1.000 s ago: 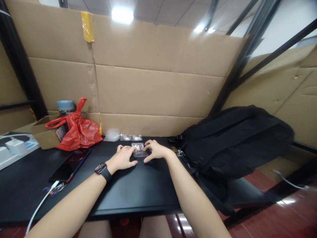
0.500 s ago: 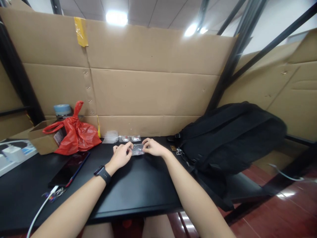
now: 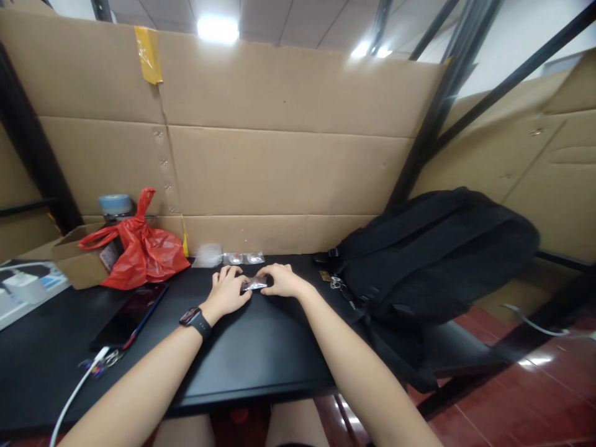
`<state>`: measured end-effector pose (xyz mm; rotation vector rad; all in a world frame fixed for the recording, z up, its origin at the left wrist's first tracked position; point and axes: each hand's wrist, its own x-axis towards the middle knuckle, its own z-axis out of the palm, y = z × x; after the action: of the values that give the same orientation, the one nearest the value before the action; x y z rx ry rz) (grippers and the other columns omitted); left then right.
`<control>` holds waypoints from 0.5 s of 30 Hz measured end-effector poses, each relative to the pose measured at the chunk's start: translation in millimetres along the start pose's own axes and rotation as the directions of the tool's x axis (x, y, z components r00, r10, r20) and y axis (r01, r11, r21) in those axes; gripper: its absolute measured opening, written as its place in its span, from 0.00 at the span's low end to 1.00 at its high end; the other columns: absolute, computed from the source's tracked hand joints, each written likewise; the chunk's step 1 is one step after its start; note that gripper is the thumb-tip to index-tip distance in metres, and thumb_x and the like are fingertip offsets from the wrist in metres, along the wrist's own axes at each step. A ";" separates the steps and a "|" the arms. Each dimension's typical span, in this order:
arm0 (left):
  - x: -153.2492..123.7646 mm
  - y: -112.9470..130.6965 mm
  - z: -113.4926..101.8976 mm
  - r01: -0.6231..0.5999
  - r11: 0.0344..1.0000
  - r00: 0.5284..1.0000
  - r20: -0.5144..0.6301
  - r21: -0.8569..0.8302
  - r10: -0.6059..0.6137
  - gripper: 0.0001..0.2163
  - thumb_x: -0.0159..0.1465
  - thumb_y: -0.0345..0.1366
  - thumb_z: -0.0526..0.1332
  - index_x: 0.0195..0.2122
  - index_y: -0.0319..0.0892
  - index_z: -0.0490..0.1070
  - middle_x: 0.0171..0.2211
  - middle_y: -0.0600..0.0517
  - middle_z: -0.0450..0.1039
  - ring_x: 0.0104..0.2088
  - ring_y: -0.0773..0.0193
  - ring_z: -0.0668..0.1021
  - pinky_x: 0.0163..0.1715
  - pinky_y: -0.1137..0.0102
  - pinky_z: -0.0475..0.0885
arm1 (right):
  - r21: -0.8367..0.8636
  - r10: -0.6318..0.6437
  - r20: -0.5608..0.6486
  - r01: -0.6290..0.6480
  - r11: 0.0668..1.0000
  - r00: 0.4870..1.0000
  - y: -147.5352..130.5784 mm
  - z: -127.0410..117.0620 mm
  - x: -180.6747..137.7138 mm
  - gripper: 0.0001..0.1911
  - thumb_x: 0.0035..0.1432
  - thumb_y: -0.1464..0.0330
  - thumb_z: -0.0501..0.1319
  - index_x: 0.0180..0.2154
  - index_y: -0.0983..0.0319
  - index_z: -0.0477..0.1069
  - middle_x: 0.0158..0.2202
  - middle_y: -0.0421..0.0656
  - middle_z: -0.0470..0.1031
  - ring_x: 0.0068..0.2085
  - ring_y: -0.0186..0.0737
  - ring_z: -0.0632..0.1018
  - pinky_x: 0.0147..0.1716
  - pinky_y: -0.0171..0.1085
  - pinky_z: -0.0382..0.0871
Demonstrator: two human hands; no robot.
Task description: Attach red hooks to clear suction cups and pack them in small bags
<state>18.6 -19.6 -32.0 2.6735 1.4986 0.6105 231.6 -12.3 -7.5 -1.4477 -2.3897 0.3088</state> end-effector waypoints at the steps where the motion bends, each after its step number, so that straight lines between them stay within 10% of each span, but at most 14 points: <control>1: 0.4 -0.7 0.3 0.003 1.000 1.000 -0.006 -0.002 -0.003 0.12 0.62 0.44 0.60 0.44 0.50 0.76 0.56 0.46 0.66 0.59 0.44 0.60 0.54 0.49 0.58 | 0.003 0.022 0.007 -0.022 1.000 1.000 -1.3 0.0 -0.2 0.20 0.50 0.66 0.69 0.47 0.54 0.74 0.46 0.43 0.80 0.52 0.50 0.74 0.52 0.49 0.56; 15: 5.1 -2.4 2.8 0.135 0.978 0.990 -0.024 -0.160 -0.140 0.11 0.66 0.43 0.57 0.34 0.47 0.78 0.49 0.50 0.73 0.54 0.47 0.65 0.48 0.51 0.62 | 0.225 0.044 0.003 -0.043 0.973 0.999 5.2 -4.3 -3.8 0.25 0.51 0.70 0.68 0.52 0.57 0.69 0.36 0.37 0.81 0.40 0.39 0.80 0.44 0.37 0.66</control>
<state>19.9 -13.6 -33.4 2.4312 1.5560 0.7379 239.1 -13.2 -6.0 -1.3956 -2.2392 0.5688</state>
